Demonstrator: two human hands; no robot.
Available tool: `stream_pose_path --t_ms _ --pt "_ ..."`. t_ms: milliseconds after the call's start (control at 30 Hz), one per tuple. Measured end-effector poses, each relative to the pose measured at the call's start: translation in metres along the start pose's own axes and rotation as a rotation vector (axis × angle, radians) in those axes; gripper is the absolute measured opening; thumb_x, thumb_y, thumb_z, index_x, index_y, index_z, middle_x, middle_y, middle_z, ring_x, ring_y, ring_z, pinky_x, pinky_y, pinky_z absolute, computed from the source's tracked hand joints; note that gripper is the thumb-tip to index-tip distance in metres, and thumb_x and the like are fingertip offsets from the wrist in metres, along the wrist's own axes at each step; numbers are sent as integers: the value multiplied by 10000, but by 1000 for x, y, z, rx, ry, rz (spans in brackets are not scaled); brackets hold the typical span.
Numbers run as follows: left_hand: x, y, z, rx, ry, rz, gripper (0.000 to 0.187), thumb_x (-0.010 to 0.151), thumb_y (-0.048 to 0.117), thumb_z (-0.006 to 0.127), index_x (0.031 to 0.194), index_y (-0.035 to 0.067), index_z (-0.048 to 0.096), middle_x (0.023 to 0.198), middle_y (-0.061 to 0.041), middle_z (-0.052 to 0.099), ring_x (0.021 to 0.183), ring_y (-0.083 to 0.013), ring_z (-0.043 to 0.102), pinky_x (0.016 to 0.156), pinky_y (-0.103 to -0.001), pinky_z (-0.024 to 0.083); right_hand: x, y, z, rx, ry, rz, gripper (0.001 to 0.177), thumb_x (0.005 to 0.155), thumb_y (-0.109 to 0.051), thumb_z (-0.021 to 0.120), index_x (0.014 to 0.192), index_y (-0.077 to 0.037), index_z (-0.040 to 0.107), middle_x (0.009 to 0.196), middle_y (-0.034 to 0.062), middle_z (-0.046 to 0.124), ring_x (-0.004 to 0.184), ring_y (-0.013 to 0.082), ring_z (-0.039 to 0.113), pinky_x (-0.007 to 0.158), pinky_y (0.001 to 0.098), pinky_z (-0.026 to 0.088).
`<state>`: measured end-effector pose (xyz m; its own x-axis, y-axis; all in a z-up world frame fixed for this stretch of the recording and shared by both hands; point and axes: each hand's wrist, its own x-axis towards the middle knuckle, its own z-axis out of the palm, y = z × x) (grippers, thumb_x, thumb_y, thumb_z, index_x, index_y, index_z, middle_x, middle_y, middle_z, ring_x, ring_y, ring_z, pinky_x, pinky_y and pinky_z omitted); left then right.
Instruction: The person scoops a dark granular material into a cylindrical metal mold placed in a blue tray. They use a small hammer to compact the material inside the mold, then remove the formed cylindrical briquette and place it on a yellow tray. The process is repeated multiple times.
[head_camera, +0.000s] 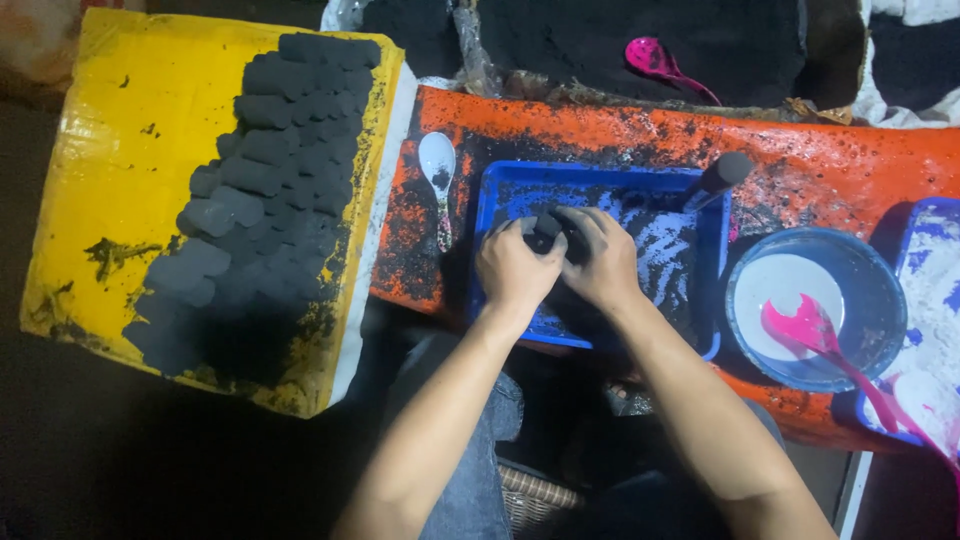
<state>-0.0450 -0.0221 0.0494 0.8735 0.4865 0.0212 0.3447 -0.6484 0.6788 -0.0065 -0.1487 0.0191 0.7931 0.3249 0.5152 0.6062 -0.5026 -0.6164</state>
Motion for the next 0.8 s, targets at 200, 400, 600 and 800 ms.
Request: stream_pose_path --t_ms 200,400,600,800 --pt "23 -9 -28 55 86 144 391 732 402 841 973 100 777 859 -158 758 933 -425 737 883 -567 559 1 -13 -13 31 -57 49 838 613 -167 952 1349 66 627 1017 254 710 945 447 712 807 545 590" --pt "86 23 -140 167 430 435 434 699 453 913 841 77 749 687 -179 696 747 -462 716 675 -570 568 -3 -3 -11 53 -27 90 806 727 -271 961 1391 23 611 1056 198 728 981 407 720 873 505 584" --pt "170 -22 -283 517 592 520 588 973 563 995 944 92 645 735 -76 599 657 -263 612 558 -467 452 -1 -1 -10 18 -107 134 744 862 -340 854 1427 34 545 1329 251 674 1238 388 655 1063 479 528" --pt "178 -76 -332 466 392 199 355 997 376 921 1127 80 775 1125 -137 771 980 -324 740 804 -402 591 2 9 -11 3 -104 220 703 888 -307 834 1444 24 558 1237 203 707 1170 353 673 1029 471 522"
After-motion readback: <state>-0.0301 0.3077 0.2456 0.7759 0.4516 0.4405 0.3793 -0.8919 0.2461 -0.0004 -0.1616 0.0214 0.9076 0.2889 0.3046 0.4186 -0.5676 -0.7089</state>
